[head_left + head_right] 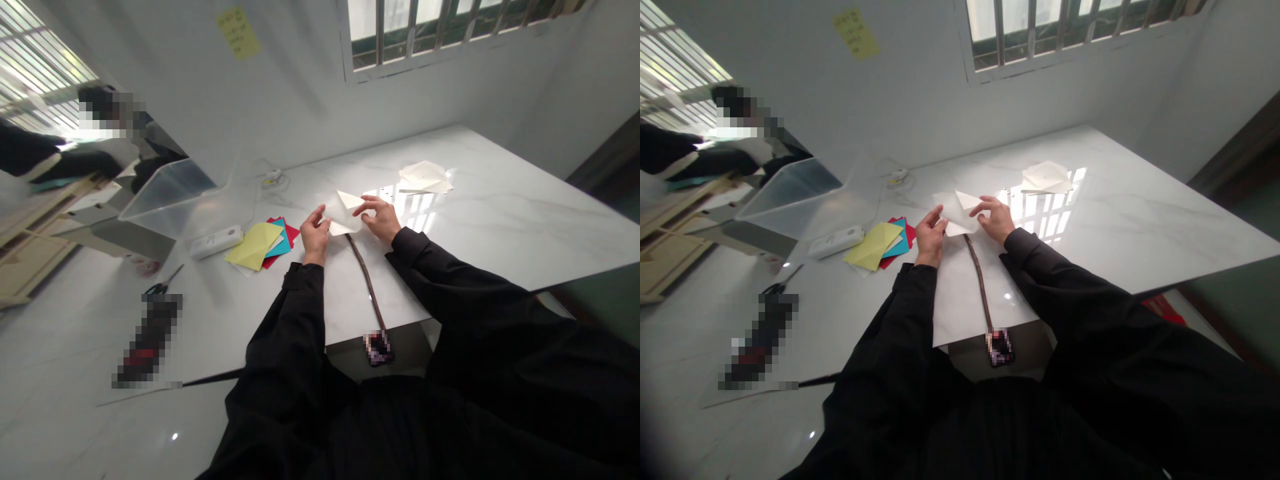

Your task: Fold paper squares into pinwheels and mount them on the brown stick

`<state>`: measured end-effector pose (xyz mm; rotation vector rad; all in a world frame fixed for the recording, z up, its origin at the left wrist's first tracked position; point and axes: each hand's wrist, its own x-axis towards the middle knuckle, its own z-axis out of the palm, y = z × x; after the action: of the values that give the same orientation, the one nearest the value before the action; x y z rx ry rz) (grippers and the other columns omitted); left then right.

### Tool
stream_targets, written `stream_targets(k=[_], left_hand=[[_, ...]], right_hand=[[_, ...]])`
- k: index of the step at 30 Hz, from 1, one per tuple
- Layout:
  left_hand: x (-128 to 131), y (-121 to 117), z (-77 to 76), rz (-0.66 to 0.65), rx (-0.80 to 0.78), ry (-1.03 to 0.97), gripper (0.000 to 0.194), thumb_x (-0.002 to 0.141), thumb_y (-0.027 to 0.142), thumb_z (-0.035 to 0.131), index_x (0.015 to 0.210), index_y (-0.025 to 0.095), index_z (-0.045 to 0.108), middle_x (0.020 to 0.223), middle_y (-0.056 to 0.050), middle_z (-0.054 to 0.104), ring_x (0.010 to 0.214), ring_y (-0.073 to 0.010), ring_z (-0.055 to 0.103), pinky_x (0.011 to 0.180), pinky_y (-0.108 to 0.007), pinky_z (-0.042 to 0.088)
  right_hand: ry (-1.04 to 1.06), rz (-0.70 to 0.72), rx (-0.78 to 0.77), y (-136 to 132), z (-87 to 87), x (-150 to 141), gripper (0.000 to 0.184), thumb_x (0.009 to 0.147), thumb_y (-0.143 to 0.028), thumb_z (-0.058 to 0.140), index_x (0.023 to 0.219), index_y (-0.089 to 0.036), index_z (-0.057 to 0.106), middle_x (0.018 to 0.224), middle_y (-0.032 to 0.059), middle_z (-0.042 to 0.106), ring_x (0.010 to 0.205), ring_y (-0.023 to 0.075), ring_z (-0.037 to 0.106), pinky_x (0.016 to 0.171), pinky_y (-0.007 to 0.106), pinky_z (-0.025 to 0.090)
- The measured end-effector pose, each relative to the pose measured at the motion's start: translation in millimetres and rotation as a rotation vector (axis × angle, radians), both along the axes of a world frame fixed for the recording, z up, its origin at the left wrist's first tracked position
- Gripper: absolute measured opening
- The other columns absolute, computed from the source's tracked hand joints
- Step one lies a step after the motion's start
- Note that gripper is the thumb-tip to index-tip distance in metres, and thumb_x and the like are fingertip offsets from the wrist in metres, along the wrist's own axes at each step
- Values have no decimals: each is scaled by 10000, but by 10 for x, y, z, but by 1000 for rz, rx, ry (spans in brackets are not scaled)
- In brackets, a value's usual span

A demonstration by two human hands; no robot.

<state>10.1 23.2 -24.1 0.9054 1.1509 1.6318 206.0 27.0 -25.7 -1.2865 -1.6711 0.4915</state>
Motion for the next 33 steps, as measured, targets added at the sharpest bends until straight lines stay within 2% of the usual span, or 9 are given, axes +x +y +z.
stream_targets(k=[3, 8, 12, 15, 18, 21, 28, 31, 33], left_hand=[[3, -13, 24, -12, -27, -44, 490, 702, 51, 794, 1166, 209, 785, 1152, -82, 780, 1061, -193, 732, 863, -274, 612], [27, -41, 72, -48, -68, -97, 518, 696, 47, 791, 1188, 209, 778, 1047, -56, 773, 1006, -184, 728, 875, -290, 612], [23, -48, 89, -46, -89, -82, 508, 697, 41, 736, 1177, 201, 782, 1003, -41, 762, 958, -167, 715, 871, -290, 605], [20, -79, 131, -86, -57, -104, 530, 698, 21, 681, 1178, 217, 787, 1028, -36, 769, 922, -154, 707, 845, -273, 598], [40, -136, 187, -202, -36, -95, 612, 699, 17, 647, 1249, 252, 775, 996, -26, 775, 881, -153, 706, 815, -272, 600], [71, -183, 212, -283, -73, -58, 601, 702, 30, 642, 1245, 247, 781, 1002, -39, 782, 871, -163, 711, 807, -290, 607], [66, -170, 191, -315, -131, -109, 579, 667, 40, 682, 1211, 207, 788, 1087, -65, 789, 943, -187, 732, 863, -309, 604], [52, -159, 179, -354, -98, -85, 581, 667, 48, 693, 1220, 198, 790, 1109, -70, 793, 958, -190, 735, 877, -309, 599], [46, -154, 163, -384, -62, -52, 615, 664, 65, 704, 1260, 196, 779, 1143, -73, 794, 983, -201, 737, 909, -329, 597]], right_hand=[[-7, 16, -47, -15, 7, -7, 340, 825, -102, 620, 999, -260, 865, 1421, 52, 719, 1375, 278, 650, 1272, 489, 416], [29, 36, -80, -15, 2, 14, 475, 821, -98, 607, 1210, -257, 828, 1360, 44, 762, 1344, 275, 675, 1237, 481, 453], [72, 27, -86, -16, 16, 9, 393, 790, -70, 598, 1007, -266, 859, 1380, 24, 750, 1348, 273, 674, 1259, 489, 421], [134, 113, -97, -13, 26, -14, 337, 780, -68, 609, 904, -257, 860, 1412, 35, 731, 1387, 277, 648, 1255, 488, 419], [232, 215, -127, -5, 29, -25, 341, 797, -87, 622, 975, -245, 866, 1406, 60, 737, 1403, 288, 638, 1193, 486, 480], [290, 241, -138, 9, 25, -12, 335, 806, -102, 638, 1014, -232, 867, 1421, 89, 729, 1388, 297, 648, 1166, 487, 503], [167, 218, -97, 33, 1, 13, 417, 819, -117, 629, 1149, -247, 849, 1453, 67, 710, 1399, 274, 634, 1241, 466, 439], [138, 225, -53, 17, 3, 17, 421, 861, -212, 695, 1269, -238, 797, 1406, 70, 738, 1366, 277, 654, 1237, 456, 441], [136, 226, -29, -2, 8, 19, 537, 854, -339, 790, 1377, -232, 730, 1419, 92, 729, 1361, 296, 655, 1211, 470, 464]])
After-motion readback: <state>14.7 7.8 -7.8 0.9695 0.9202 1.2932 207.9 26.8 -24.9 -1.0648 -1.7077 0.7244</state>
